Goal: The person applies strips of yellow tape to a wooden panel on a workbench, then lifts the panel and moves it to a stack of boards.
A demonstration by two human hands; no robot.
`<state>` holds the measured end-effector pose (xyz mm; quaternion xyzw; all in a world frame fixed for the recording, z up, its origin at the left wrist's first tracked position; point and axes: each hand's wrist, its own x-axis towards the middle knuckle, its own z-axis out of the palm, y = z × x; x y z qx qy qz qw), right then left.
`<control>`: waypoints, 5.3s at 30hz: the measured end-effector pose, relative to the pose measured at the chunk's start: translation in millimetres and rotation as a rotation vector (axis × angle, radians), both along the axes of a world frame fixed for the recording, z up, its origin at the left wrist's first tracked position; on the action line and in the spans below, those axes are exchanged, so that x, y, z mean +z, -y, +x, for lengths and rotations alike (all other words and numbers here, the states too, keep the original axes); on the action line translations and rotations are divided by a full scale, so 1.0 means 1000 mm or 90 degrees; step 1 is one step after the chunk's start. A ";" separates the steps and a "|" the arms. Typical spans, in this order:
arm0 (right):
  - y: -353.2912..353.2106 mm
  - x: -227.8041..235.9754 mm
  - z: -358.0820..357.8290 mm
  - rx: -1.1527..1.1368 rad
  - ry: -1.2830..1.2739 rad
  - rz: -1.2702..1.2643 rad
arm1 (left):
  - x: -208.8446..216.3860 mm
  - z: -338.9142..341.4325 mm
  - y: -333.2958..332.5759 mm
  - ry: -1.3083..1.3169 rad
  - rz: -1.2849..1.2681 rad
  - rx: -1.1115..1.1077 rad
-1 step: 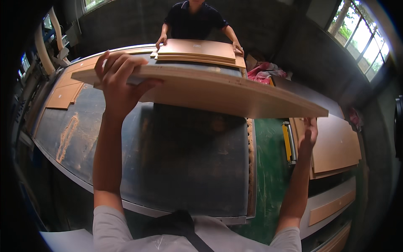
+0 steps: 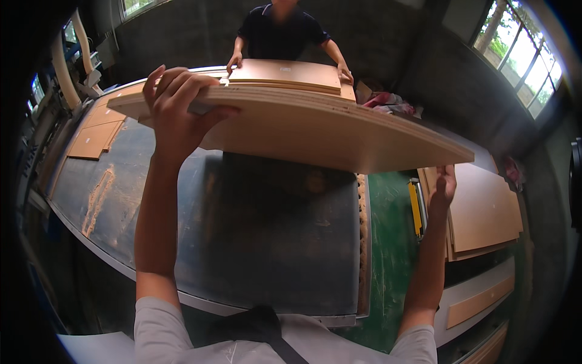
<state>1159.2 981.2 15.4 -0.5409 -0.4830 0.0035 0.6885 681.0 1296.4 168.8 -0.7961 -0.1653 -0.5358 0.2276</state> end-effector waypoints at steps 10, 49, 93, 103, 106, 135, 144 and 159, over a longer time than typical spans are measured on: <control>-0.121 0.015 0.042 -0.206 -0.054 0.130 | -0.043 -0.005 -0.050 0.354 -0.165 -0.139; -0.048 -0.073 -0.036 -0.145 -0.380 -0.319 | -0.298 -0.120 0.260 0.811 -1.761 -0.559; -0.043 -0.053 -0.252 0.444 -0.247 -0.307 | -0.235 -0.225 0.314 -0.148 -1.566 -0.050; -0.006 -0.065 -0.392 0.429 -0.043 -0.276 | -0.178 -0.113 0.210 -0.014 -0.834 -0.221; -0.003 -0.082 -0.423 0.406 -0.061 -0.301 | -0.203 -0.117 0.197 -0.073 -0.796 -0.254; -0.082 -0.105 -0.746 -0.235 0.216 -0.732 | -0.323 -0.134 -0.228 -0.518 -0.580 -0.262; -0.074 -0.091 -0.793 -0.136 0.239 -1.034 | -0.381 -0.107 -0.252 -0.455 -0.335 -0.383; -0.115 -0.099 -0.774 -0.020 0.238 -1.213 | -0.364 -0.132 -0.260 -0.367 -0.538 -0.285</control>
